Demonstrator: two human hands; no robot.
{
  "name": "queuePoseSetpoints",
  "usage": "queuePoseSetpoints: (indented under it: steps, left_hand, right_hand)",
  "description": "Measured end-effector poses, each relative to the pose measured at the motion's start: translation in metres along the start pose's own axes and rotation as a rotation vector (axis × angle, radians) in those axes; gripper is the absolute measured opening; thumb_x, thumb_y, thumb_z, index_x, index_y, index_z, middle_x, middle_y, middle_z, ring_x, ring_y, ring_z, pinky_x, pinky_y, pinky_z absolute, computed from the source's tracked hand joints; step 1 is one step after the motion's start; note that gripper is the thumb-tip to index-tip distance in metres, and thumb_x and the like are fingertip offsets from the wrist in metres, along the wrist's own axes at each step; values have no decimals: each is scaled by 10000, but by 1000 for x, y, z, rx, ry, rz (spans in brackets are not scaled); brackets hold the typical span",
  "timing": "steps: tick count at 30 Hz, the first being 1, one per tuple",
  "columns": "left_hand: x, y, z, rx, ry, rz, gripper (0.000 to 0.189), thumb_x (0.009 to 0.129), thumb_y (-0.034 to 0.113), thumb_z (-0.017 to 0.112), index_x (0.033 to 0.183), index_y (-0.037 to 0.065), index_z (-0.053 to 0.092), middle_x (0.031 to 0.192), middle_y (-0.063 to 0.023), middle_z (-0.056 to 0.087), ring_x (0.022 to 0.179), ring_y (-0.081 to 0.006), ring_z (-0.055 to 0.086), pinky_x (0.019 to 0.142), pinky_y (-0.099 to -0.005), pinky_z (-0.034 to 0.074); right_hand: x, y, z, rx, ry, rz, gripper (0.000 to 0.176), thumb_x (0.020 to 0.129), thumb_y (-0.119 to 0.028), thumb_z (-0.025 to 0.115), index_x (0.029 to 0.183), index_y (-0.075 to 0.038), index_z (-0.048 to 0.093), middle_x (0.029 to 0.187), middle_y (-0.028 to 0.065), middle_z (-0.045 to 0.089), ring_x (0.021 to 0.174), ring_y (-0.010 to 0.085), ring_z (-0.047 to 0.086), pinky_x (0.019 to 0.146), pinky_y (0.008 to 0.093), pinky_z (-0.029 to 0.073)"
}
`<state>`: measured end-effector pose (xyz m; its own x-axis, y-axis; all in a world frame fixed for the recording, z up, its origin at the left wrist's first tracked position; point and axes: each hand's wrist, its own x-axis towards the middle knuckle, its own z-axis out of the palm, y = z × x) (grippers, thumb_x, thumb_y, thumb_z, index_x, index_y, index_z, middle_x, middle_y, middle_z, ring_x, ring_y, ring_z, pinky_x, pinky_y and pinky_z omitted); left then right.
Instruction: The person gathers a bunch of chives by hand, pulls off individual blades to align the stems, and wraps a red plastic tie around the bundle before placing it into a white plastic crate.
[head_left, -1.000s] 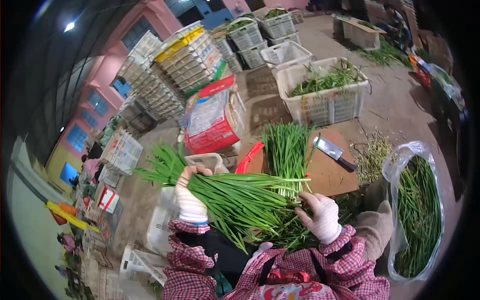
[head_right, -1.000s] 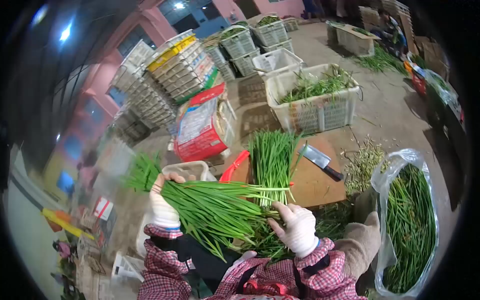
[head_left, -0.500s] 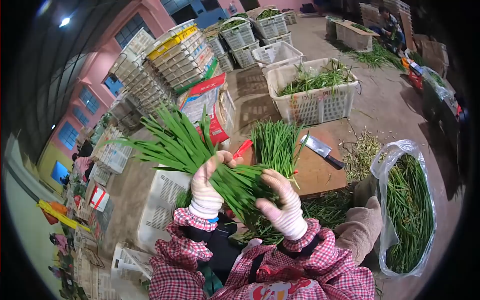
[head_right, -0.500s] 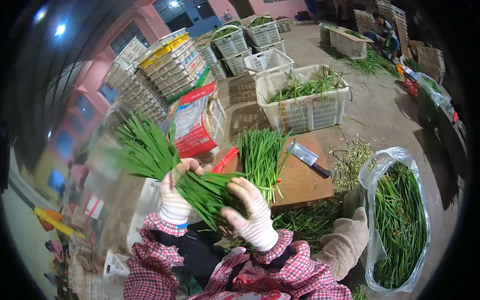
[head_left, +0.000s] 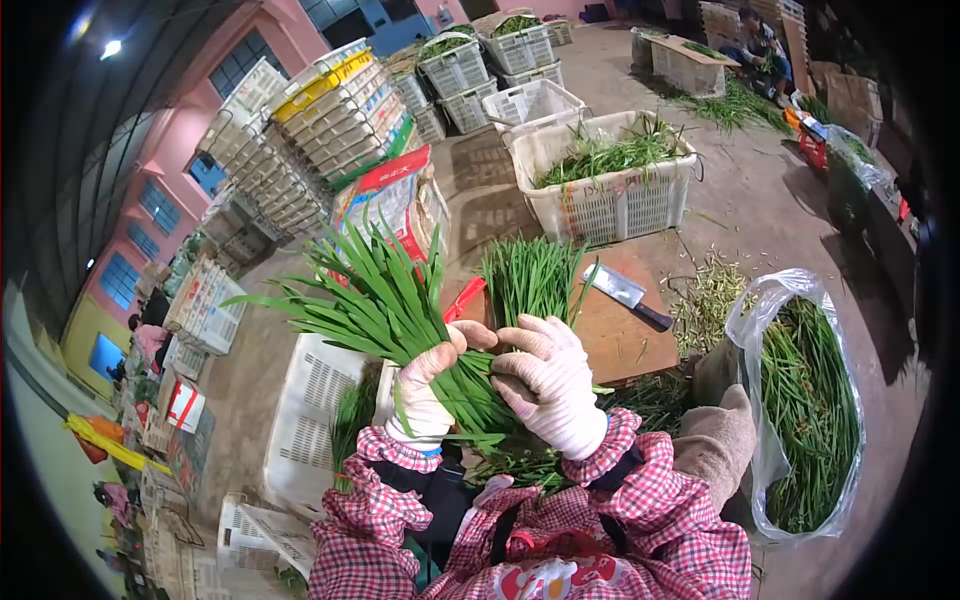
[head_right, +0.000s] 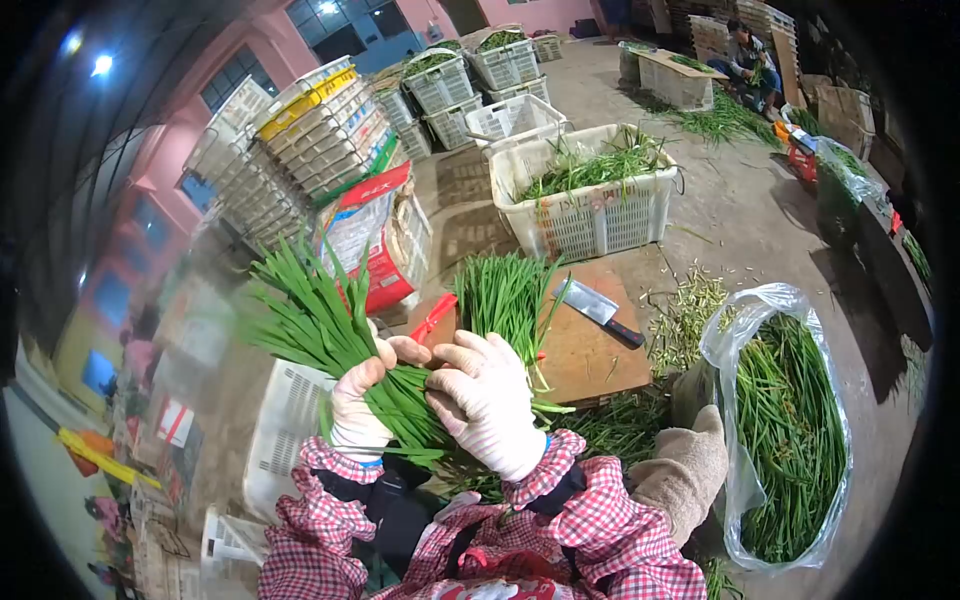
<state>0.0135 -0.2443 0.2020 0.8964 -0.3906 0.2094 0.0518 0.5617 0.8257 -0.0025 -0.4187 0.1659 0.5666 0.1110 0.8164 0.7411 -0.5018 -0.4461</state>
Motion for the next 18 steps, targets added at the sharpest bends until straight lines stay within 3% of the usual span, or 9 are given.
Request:
queuePoseSetpoints:
  steps: [3,6,7,9,10,13,15,18]
  left_hand:
    - [-2,-4,-13,-39,0,14,318,865,216,663,1056,-28,592,1103,-151,604,1042,-259,597,924,-407,499]
    - [-8,-4,-25,-142,39,-71,370,866,222,661,1129,-16,553,1139,-176,593,1166,-307,555,981,-461,475]
    - [-9,-5,-31,-183,74,-62,414,863,233,663,1143,-40,530,1135,-181,593,1169,-327,551,986,-489,467]
    - [-14,-2,-36,-198,74,-97,431,858,242,664,1137,-57,526,1112,-186,595,1172,-348,545,979,-514,465]
    - [-15,-2,-40,-191,54,-54,443,849,255,670,1127,-61,531,1094,-189,598,1164,-368,546,966,-531,467]
    - [-25,3,-47,-238,266,-43,368,847,238,658,1086,-27,568,1059,-153,616,1127,-374,563,975,-563,444]
    - [-30,-1,-73,-256,190,135,210,888,227,584,982,41,611,1048,-106,627,1003,-338,614,998,-619,395]
    - [-40,10,-79,-246,230,137,150,900,202,516,924,72,586,1031,-53,623,956,-253,602,992,-615,401]
  right_hand:
    - [-4,0,2,-16,14,-18,229,658,-93,729,867,-85,638,1054,86,615,1055,314,556,896,434,433]
    - [-21,8,8,504,103,397,111,778,-74,688,871,-40,639,1043,123,648,1020,277,597,911,381,453]
    - [-24,11,7,715,77,559,114,817,-92,666,905,-23,641,1079,113,655,1008,219,597,898,345,453]
    - [-28,14,-8,1068,147,911,165,846,-140,659,934,-2,638,1098,120,656,990,195,594,899,322,438]
    - [-42,29,-1,1267,246,888,219,856,-195,662,946,2,632,1100,127,658,988,190,593,916,323,431]
    - [-66,60,-4,1718,428,800,197,841,-224,674,917,-45,640,1074,118,659,1033,251,591,979,449,429]
    - [-76,66,-15,1770,576,813,164,839,-218,683,908,-74,647,1048,93,661,1090,278,579,994,510,424]
    - [-94,70,-33,1762,748,849,140,856,-229,670,910,-101,653,1054,77,665,1104,275,582,1024,524,409]
